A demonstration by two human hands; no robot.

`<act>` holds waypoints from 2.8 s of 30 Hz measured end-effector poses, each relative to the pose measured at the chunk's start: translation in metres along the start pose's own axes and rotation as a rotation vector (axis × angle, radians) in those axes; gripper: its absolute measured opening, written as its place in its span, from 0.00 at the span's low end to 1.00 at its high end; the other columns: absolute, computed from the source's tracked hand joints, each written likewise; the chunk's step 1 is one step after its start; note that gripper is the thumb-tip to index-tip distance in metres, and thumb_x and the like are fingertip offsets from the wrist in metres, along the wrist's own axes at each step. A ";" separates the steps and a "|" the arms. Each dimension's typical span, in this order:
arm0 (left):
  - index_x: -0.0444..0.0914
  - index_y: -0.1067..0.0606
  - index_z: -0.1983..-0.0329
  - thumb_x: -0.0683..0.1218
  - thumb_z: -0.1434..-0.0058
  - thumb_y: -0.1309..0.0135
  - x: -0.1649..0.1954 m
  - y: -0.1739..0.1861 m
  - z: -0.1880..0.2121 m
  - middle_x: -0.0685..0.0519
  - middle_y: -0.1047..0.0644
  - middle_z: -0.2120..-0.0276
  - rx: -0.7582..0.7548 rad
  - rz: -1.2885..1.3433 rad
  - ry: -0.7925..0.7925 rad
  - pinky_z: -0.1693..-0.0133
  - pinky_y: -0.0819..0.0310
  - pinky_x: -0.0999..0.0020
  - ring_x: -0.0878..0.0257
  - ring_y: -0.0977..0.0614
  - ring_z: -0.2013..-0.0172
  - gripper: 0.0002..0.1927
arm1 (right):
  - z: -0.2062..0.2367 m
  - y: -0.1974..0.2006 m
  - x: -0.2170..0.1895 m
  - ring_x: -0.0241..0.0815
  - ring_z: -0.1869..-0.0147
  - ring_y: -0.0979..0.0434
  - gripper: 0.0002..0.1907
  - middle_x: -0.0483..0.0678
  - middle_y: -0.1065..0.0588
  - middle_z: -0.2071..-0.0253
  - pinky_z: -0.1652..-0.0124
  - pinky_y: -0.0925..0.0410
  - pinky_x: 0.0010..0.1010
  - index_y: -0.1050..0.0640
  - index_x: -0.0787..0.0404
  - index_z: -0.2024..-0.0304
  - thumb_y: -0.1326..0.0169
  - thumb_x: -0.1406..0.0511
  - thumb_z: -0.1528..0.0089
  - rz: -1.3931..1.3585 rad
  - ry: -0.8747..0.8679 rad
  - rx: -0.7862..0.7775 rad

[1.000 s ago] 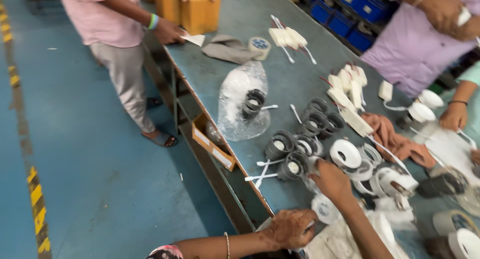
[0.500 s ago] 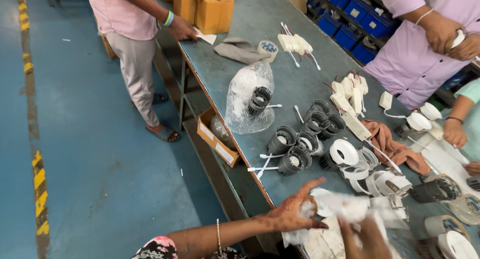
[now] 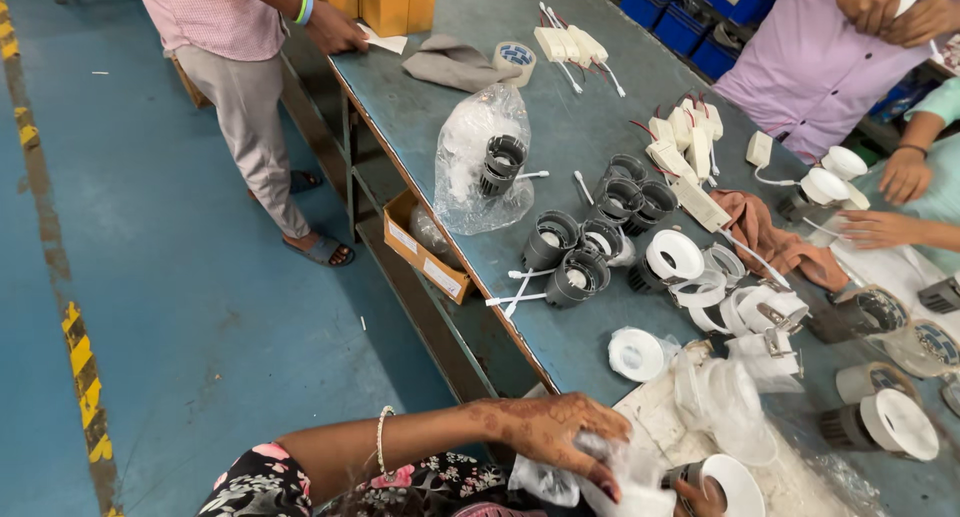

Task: The person assembles small light fixtures by inserting white plastic rings into black cylindrical housings. She repeatedly picks up rings, aligns them with the housings, and presses them into place. Completed units are set aside on the table.

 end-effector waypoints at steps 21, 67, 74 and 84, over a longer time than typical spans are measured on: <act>0.36 0.25 0.40 0.42 0.40 0.48 -0.024 0.078 0.018 0.49 0.19 0.52 0.580 0.118 0.317 0.47 0.26 0.69 0.64 0.20 0.52 0.22 | 0.093 -0.026 0.010 0.57 0.63 0.16 0.14 0.75 0.19 0.58 0.65 0.20 0.47 0.31 0.66 0.54 0.43 0.63 0.33 -0.272 0.010 0.013; 0.40 0.16 0.60 0.50 0.48 0.22 -0.100 0.327 -0.155 0.54 0.17 0.64 0.342 -0.555 0.132 0.59 0.25 0.69 0.67 0.19 0.64 0.17 | 0.080 0.031 -0.213 0.34 0.61 0.31 0.29 0.45 0.28 0.46 0.61 0.33 0.26 0.29 0.66 0.36 0.36 0.69 0.38 0.920 0.063 0.753; 0.39 0.16 0.60 0.48 0.47 0.23 -0.011 0.330 -0.179 0.53 0.16 0.64 0.377 -0.656 -0.100 0.58 0.25 0.69 0.68 0.18 0.64 0.15 | 0.134 0.037 -0.189 0.31 0.65 0.29 0.23 0.44 0.25 0.62 0.70 0.38 0.23 0.28 0.64 0.38 0.41 0.65 0.34 0.190 -0.171 0.968; 0.41 0.18 0.65 0.41 0.49 0.32 0.087 0.154 -0.152 0.53 0.17 0.65 0.056 -0.369 -0.195 0.58 0.22 0.68 0.67 0.16 0.64 0.09 | 0.146 0.043 -0.121 0.41 0.50 0.26 0.24 0.50 0.28 0.53 0.44 0.33 0.31 0.33 0.70 0.34 0.48 0.70 0.32 -0.632 -0.052 0.805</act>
Point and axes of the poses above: each hand's wrist, its own z-axis away from the middle knuckle, its own y-axis out of the back of the hand, x = y × z, the point moved 9 cm from there along -z, towards the middle knuckle
